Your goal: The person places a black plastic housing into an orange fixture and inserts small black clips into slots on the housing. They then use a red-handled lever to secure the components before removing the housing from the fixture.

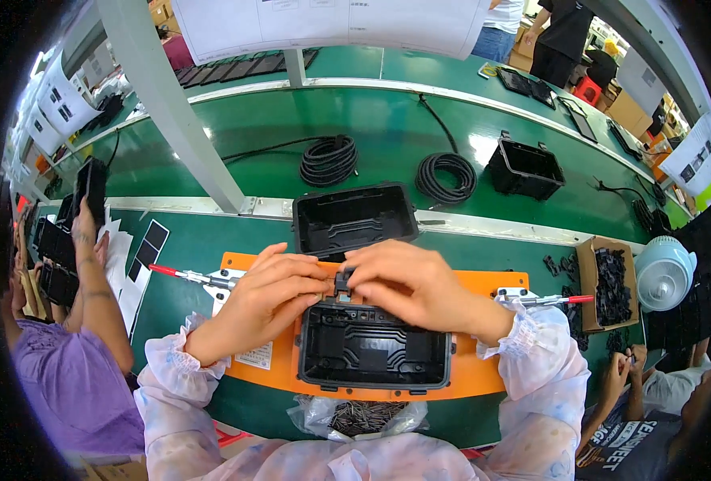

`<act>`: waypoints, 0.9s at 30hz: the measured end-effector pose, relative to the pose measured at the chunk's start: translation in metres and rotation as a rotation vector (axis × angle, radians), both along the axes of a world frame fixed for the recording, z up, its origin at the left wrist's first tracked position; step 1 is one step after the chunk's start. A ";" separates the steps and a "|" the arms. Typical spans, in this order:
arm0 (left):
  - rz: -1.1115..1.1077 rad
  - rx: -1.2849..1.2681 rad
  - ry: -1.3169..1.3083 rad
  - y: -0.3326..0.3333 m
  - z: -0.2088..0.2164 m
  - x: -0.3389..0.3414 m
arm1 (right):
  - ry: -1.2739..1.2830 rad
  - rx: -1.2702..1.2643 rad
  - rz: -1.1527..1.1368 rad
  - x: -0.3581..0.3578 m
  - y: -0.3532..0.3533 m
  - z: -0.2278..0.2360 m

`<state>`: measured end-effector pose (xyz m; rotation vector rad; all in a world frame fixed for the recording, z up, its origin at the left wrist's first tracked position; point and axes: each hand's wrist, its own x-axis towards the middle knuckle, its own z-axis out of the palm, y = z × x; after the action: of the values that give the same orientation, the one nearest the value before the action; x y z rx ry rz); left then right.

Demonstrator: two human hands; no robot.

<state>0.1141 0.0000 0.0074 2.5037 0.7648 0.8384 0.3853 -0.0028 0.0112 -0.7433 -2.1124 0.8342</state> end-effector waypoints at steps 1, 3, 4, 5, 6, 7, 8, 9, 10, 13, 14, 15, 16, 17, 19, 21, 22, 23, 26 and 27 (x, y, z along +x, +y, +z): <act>-0.013 -0.002 -0.003 0.003 -0.001 0.001 | 0.069 -0.155 -0.061 0.002 -0.004 0.003; -0.046 -0.023 -0.037 0.010 -0.003 0.008 | 0.251 -0.361 -0.116 0.008 -0.008 0.003; -0.059 0.004 -0.043 0.011 -0.001 0.013 | 0.318 -0.474 -0.133 0.011 -0.010 0.006; -0.069 0.032 -0.045 0.011 0.002 0.018 | 0.354 -0.435 -0.153 0.012 -0.012 0.003; -0.092 0.045 -0.015 0.012 0.002 0.022 | 0.356 -0.433 -0.155 0.014 -0.013 0.004; -0.093 0.046 -0.012 0.013 0.001 0.022 | 0.342 -0.412 -0.190 0.017 -0.015 0.006; -0.133 0.072 0.042 0.016 -0.001 0.023 | 0.327 -0.391 -0.229 0.020 -0.018 0.008; -0.172 0.098 0.097 0.018 0.000 0.024 | 0.329 -0.389 -0.232 0.024 -0.021 0.010; -0.168 0.170 0.094 0.017 0.002 0.023 | 0.375 -0.438 -0.259 0.027 -0.024 0.011; -0.134 0.182 0.092 0.017 0.005 0.013 | 0.421 -0.482 -0.303 0.034 -0.030 0.012; -0.139 0.181 0.093 0.017 0.005 0.012 | 0.410 -0.471 -0.328 0.036 -0.033 0.013; -0.152 0.181 0.091 0.017 0.005 0.011 | 0.413 -0.472 -0.333 0.037 -0.036 0.014; -0.165 0.181 0.089 0.017 0.005 0.011 | 0.411 -0.452 -0.333 0.038 -0.039 0.015; -0.166 0.179 0.093 0.017 0.005 0.012 | 0.411 -0.434 -0.329 0.038 -0.040 0.014; -0.174 0.070 0.013 0.019 0.005 0.013 | 0.418 -0.436 -0.336 0.037 -0.040 0.014; -0.179 0.117 0.039 0.019 0.008 0.014 | 0.421 -0.430 -0.347 0.037 -0.041 0.015; -0.181 0.163 0.062 0.019 0.009 0.015 | 0.410 -0.411 -0.348 0.037 -0.040 0.014; -0.184 0.162 0.063 0.019 0.010 0.016 | 0.398 -0.392 -0.349 0.038 -0.040 0.013; -0.170 0.109 0.093 0.019 0.013 0.017 | 0.399 -0.393 -0.356 0.040 -0.040 0.011; -0.201 0.160 0.129 0.021 0.014 0.016 | 0.400 -0.395 -0.357 0.040 -0.040 0.011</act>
<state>0.1297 0.0208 0.0211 2.7422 0.4911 0.6984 0.4256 -0.0426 0.0223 -1.0228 -1.4246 1.1047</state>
